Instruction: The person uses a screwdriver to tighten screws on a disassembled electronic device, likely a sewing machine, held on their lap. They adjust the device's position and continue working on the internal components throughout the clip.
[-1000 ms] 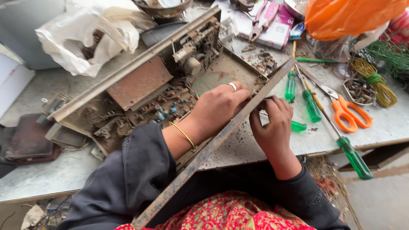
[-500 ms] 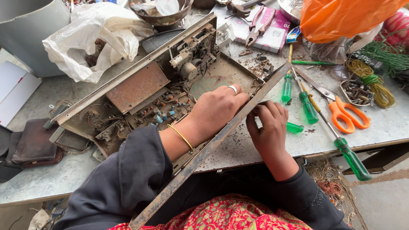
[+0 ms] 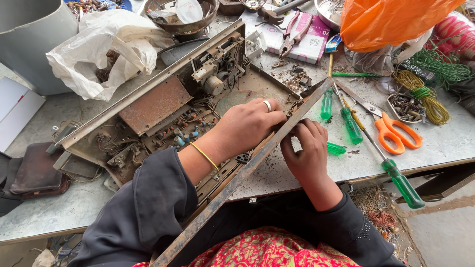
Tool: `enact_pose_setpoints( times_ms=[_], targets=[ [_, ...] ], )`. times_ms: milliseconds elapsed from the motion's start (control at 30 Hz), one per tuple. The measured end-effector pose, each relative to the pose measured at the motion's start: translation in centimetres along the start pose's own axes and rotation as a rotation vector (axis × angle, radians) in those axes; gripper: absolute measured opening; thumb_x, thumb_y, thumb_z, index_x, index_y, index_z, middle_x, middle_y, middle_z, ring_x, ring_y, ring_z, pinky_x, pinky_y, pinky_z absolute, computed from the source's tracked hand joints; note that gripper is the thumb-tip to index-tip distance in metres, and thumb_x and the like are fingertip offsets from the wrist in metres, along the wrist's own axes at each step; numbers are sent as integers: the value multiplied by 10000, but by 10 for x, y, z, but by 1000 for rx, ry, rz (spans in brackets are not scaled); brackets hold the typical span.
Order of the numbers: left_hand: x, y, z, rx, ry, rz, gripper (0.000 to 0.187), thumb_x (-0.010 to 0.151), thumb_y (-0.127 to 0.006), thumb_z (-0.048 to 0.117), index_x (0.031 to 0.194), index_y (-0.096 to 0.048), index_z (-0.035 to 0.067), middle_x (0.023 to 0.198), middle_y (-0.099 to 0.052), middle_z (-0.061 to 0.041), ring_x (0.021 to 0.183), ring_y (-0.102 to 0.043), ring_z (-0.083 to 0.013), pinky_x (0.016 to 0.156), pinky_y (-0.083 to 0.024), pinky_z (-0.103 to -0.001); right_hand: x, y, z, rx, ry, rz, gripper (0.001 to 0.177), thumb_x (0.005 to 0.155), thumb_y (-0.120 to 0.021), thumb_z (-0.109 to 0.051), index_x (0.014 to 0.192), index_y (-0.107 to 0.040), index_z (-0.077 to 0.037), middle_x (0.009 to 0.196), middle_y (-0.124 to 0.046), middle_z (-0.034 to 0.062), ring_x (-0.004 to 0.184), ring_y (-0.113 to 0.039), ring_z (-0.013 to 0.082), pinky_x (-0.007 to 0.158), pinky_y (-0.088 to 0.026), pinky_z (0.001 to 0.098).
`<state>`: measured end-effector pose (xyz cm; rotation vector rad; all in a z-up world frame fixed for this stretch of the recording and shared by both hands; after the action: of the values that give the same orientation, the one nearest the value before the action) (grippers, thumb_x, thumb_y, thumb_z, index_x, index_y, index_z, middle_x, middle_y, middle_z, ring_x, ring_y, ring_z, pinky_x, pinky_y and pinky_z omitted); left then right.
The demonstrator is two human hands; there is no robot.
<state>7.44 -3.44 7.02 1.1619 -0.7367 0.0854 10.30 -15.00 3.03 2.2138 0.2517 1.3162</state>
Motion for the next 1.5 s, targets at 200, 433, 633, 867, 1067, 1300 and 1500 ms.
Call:
enact_pose_setpoints(
  times_ms=[200, 433, 633, 867, 1067, 1300, 1500],
  targets=[
    [-1, -15, -9, -22, 56, -19, 150, 950, -628, 164, 1070, -670, 85, 1100, -668, -94, 1082, -654, -304, 866, -562, -397, -4, -3, 5, -5, -13, -12, 137, 822, -725, -38, 911, -621, -47, 916, -608, 97, 937, -596, 323, 871, -421, 417],
    [-6, -11, -6, -93, 50, 21, 211, 991, -608, 234, 1137, -624, 82, 1105, -656, -97, 1083, -642, -318, 874, -557, -408, -3, -3, 1, 5, 10, -13, 134, 842, -729, -28, 946, -646, -42, 917, -626, 95, 929, -603, 317, 882, -427, 422],
    [-8, -18, -10, -34, 89, -39, 183, 987, -611, 223, 1121, -629, 100, 1125, -656, -85, 1100, -644, -308, 873, -559, -400, -3, -1, -4, -17, 43, 6, 132, 854, -738, -26, 943, -640, -33, 966, -642, 103, 963, -611, 319, 894, -434, 418],
    [-11, -11, -3, 1, 24, 31, 244, 966, -611, 214, 1165, -631, 75, 1130, -661, -105, 1079, -645, -311, 871, -557, -399, -2, -1, -5, -22, 41, 1, 126, 848, -732, -17, 934, -642, -35, 943, -634, 100, 941, -607, 319, 890, -433, 419],
    [-10, -11, -5, 5, 35, 28, 195, 979, -609, 226, 1107, -628, 81, 1097, -666, -109, 1072, -650, -312, 851, -562, -395, -2, -1, -6, -14, 40, 1, 125, 854, -728, -16, 945, -644, -32, 931, -631, 94, 930, -606, 315, 887, -435, 417],
    [-11, -19, -10, -83, 79, 28, 172, 997, -598, 227, 1083, -593, 78, 1058, -653, -104, 1051, -642, -335, 874, -541, -422, -5, -2, -4, -24, 41, 4, 134, 848, -723, -22, 949, -637, -31, 949, -625, 108, 944, -596, 329, 904, -435, 426],
    [-11, -20, -9, -65, 43, 14, 242, 982, -603, 232, 1156, -587, 66, 1120, -648, -117, 1080, -629, -339, 891, -540, -421, -6, -2, -4, -23, 40, 11, 144, 849, -727, -27, 968, -645, -30, 945, -628, 96, 937, -595, 322, 907, -432, 425]
  ],
)
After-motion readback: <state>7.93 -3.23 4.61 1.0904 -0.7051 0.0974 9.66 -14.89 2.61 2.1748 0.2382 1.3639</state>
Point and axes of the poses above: each hand's wrist, its own x-axis towards the middle knuckle, its own y-axis out of the back of the hand, z = x × y, the point moved 10 cm from there along x, towards the middle knuckle
